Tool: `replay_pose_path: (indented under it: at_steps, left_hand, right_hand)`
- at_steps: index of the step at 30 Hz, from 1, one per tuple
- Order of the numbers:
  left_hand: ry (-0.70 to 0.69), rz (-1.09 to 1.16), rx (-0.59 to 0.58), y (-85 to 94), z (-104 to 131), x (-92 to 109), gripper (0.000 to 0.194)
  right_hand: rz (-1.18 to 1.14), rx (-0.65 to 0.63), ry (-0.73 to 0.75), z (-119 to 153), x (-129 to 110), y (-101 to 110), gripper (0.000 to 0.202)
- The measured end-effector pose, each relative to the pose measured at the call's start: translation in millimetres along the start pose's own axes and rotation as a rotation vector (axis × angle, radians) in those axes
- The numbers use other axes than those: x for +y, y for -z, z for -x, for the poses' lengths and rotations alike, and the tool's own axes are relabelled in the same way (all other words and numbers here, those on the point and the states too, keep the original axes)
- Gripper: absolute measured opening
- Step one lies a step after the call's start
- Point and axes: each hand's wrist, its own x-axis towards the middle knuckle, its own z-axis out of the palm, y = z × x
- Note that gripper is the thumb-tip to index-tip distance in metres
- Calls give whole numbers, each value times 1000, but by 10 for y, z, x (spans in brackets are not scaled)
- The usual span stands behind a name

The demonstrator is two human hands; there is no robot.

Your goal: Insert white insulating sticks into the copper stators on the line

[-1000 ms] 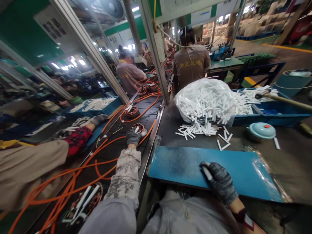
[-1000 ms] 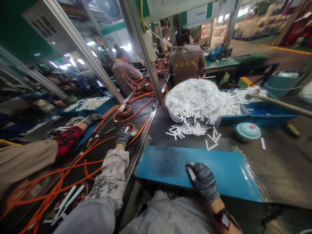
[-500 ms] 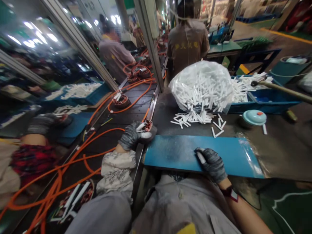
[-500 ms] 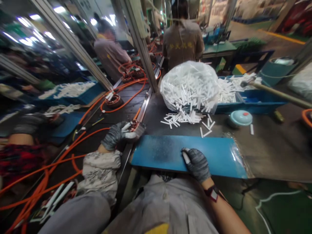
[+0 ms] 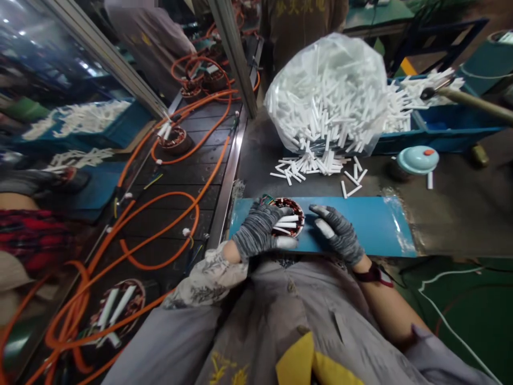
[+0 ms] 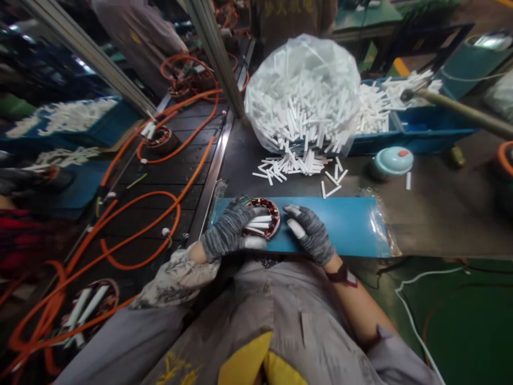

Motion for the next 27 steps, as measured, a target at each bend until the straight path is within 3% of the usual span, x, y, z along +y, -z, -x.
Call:
replay_pose_path:
  at_steps: [2,3,8,13,16,23,27]
  left_hand:
    - [7,-15,49,26,-5,-23,40]
    - [23,-53,82,36,-5,-33,35]
    - [4,-293,190,148,76,-108,29]
    - [-139,-321,288,250,165,-153,24]
    - [-179,-328,318,243,166,-193,23]
    - [-210,-208,258,215,163,-323,28]
    - [-212,-222,182,260,178,-356,29]
  right_hand:
    - [-89,-115,60,-124,-55,-11,38]
    - [-121,-172,84,-187,-75,-19,38]
    - [-225,-362,93,-471,-141,-13,34]
    - [-274,-620,105,-678,-243,19,33]
    - [-284,-590,45,-714,-270,-22,32]
    - [-534,-539,-303,-649,-229,-177,38]
    - [-450,-499,-244,-646,-301,-216,35]
